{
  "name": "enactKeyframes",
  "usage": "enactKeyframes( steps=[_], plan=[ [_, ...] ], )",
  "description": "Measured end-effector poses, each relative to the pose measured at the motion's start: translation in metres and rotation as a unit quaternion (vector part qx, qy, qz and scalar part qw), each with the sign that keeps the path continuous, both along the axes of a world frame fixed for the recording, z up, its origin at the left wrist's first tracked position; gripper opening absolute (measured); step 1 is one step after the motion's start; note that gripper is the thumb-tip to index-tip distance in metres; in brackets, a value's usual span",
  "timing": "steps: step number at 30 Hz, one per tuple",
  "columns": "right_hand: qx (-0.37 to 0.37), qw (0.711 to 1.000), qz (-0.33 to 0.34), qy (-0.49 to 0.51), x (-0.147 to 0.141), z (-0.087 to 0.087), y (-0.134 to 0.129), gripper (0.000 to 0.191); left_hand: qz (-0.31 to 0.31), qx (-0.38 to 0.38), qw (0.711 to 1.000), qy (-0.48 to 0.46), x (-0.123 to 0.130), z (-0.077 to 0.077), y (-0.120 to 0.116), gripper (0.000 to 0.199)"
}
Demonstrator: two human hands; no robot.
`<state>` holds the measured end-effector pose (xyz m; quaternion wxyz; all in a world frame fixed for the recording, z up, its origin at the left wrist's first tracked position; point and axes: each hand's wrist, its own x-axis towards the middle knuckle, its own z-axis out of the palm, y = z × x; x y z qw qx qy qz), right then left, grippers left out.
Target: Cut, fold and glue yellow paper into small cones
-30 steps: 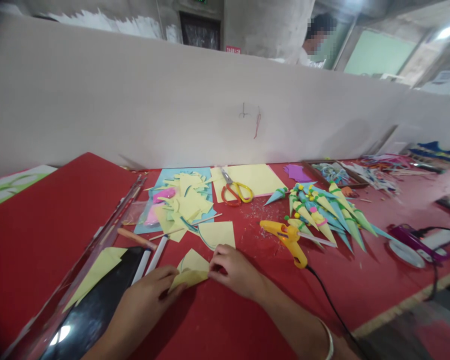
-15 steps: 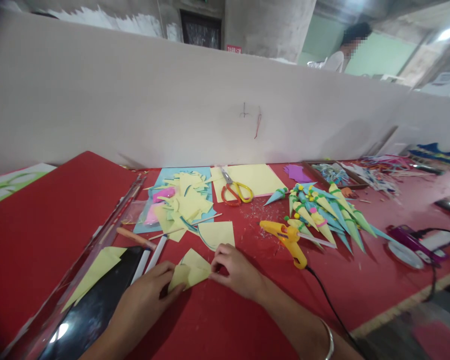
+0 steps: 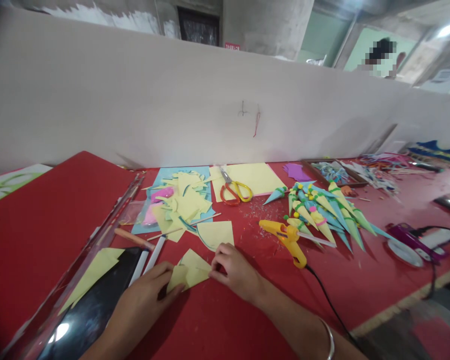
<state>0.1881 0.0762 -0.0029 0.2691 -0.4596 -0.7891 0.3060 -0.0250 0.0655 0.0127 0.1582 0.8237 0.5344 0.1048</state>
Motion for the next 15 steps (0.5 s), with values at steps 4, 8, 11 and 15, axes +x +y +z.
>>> enactKeyframes(
  steps=[4,8,11,15],
  plan=[
    [-0.022,0.999,0.025,0.037,0.0049,0.0016,0.0012,0.004,0.003,-0.013,1.000,0.001,0.0004,0.0009,0.0003,0.014],
    [-0.033,0.998,0.035,0.043,0.0102,0.0051,0.0025,0.002,-0.001,-0.033,0.999,0.007,0.0005,0.0017,0.0006,0.017],
    [-0.034,0.998,0.035,0.041,0.0104,0.0075,0.0019,0.005,-0.003,-0.030,0.999,0.010,0.0004,0.0009,0.0009,0.018],
    [-0.021,0.999,0.020,0.033,0.0074,0.0088,-0.0007,0.010,-0.006,-0.025,1.000,0.012,0.0007,-0.0003,0.0018,0.019]
  ],
)
